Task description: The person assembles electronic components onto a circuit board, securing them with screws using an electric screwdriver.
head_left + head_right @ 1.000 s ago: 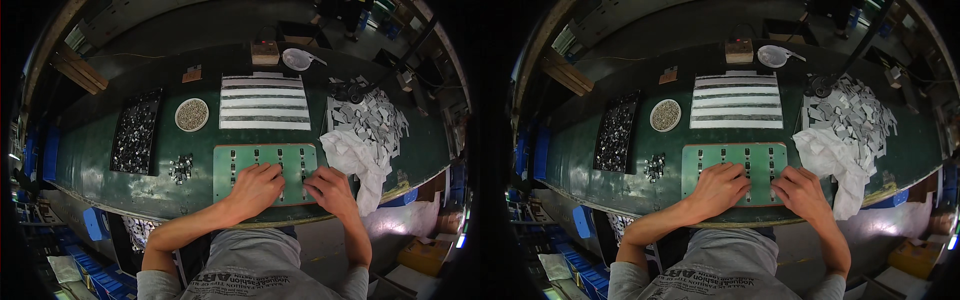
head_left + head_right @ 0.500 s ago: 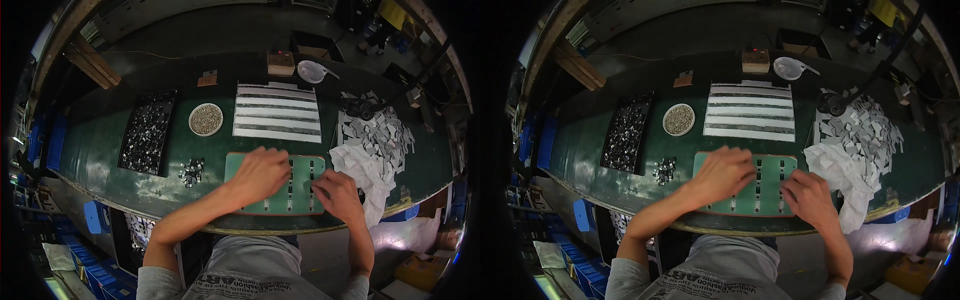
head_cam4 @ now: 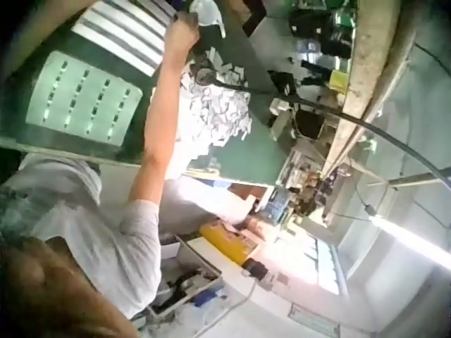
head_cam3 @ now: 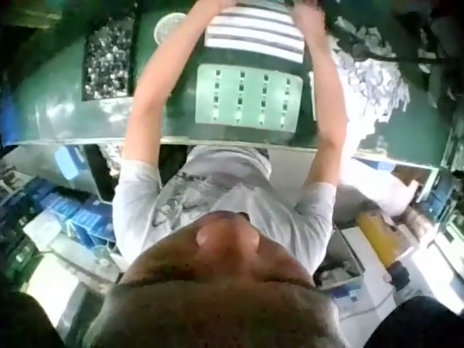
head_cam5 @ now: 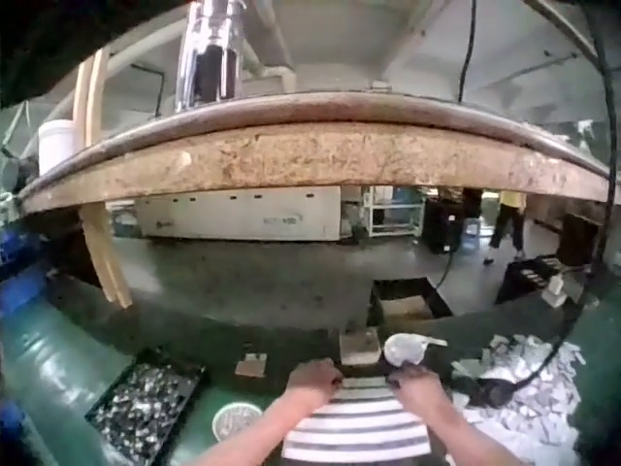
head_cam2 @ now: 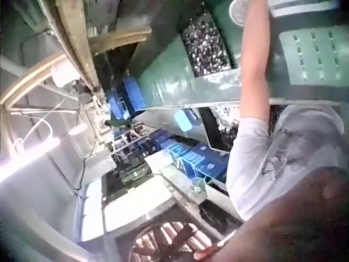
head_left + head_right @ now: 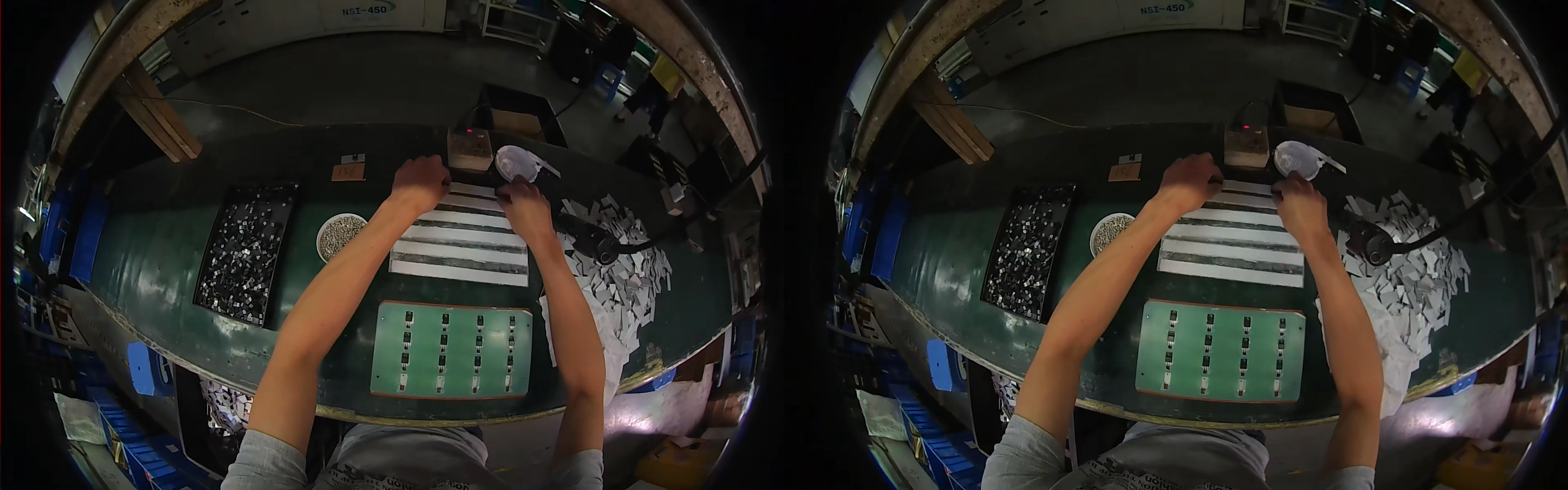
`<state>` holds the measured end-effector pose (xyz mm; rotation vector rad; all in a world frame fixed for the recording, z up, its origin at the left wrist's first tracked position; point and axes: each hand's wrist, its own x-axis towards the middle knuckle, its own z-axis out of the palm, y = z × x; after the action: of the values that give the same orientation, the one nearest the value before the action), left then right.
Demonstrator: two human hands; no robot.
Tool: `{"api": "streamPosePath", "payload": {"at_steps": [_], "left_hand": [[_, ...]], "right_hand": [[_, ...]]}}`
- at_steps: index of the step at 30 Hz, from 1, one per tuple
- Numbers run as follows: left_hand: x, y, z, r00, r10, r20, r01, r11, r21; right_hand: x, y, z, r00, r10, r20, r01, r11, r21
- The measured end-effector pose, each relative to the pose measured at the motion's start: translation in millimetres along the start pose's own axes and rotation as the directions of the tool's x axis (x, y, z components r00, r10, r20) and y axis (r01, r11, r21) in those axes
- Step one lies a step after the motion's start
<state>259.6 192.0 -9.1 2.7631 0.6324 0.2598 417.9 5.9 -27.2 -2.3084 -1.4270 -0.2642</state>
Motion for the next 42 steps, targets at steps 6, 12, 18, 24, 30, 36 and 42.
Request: {"api": "streamPosePath", "payload": {"at_steps": [6,12,18,24,30,36,42], "left_hand": [[7,-6,5,0.999,0.023,-0.028,-0.021,0.998,0.064],[8,-8,11,0.998,0.038,-0.047,-0.037,0.999,0.017],[7,-9,16,0.994,0.101,-0.050,-0.099,0.994,0.045],[4,-8,15,0.991,0.120,-0.051,-0.118,0.992,0.049],[0,-8,14,0.983,0.106,-0.152,-0.103,0.994,0.028],[-37,-7,3,0.979,0.013,-0.204,-0.093,0.918,-0.385],[-135,21,-38,0.998,0.028,-0.062,-0.056,0.864,-0.501]], "right_hand": [[14,7,7,0.999,-0.027,0.018,0.026,1.000,0.014],[17,10,12,0.996,-0.086,0.026,0.088,0.994,-0.059],[16,8,9,0.996,-0.080,0.046,0.080,0.997,-0.001],[14,9,5,0.996,-0.058,0.063,0.054,0.996,0.069],[13,8,-1,0.999,0.032,-0.015,-0.026,0.950,0.312],[-10,-14,-32,0.993,0.102,0.059,-0.117,0.907,0.404],[-75,-61,-67,0.991,-0.017,0.134,-0.058,0.842,0.536]]}}
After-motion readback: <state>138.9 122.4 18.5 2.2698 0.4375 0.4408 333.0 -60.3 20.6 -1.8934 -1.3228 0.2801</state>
